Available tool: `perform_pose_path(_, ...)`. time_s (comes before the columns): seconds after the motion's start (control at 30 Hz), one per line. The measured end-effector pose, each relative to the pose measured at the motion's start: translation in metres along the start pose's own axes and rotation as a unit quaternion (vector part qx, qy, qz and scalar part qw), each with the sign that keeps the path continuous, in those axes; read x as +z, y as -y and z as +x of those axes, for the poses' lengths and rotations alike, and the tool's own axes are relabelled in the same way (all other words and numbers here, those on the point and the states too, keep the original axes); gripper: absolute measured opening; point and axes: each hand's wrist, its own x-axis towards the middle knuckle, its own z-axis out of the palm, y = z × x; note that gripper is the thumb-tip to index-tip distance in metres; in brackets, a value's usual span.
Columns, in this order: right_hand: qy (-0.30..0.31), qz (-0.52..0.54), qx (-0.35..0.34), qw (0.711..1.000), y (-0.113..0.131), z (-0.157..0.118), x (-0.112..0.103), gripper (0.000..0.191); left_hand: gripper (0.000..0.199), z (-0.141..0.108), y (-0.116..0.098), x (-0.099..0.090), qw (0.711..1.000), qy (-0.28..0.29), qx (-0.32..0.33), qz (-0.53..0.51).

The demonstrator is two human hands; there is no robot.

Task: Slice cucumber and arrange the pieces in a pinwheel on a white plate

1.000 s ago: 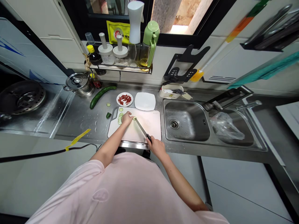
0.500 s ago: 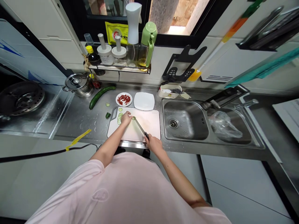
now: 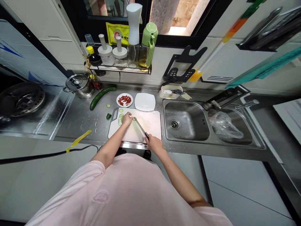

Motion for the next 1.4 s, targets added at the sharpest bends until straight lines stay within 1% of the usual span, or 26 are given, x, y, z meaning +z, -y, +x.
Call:
perform_pose_path(0.27, 0.018, -0.013, 0.004, 1.000, -0.007, -0.012, -0.006, 0.038, 0.021, -0.001, -0.002, -0.003, 1.000, 0.005, -0.004, -0.002)
perform_pose_path(0.47, 0.027, -0.006, 0.010, 1.000, -0.013, -0.019, -0.003, 0.040, 0.022, -0.002, -0.003, -0.005, 1.000, 0.008, -0.008, 0.002)
perform_pose_path(0.67, 0.030, 0.004, 0.011, 0.999, -0.014, -0.014, 0.000, 0.042, 0.022, -0.001, -0.003, -0.004, 1.000, 0.010, -0.009, 0.004)
perform_pose_path(1.03, 0.023, 0.008, 0.008, 1.000, -0.001, 0.002, -0.005, 0.042, 0.021, 0.002, 0.001, 0.000, 1.000, 0.010, -0.003, 0.009)
perform_pose_path(1.2, 0.017, 0.008, 0.005, 1.000, -0.002, 0.000, -0.002, 0.041, 0.021, 0.002, 0.000, -0.001, 1.000, 0.010, -0.006, 0.010)
perform_pose_path(1.4, 0.026, 0.006, 0.004, 1.000, -0.011, -0.010, 0.002, 0.040, 0.022, 0.002, -0.001, -0.001, 1.000, 0.014, -0.011, 0.007)
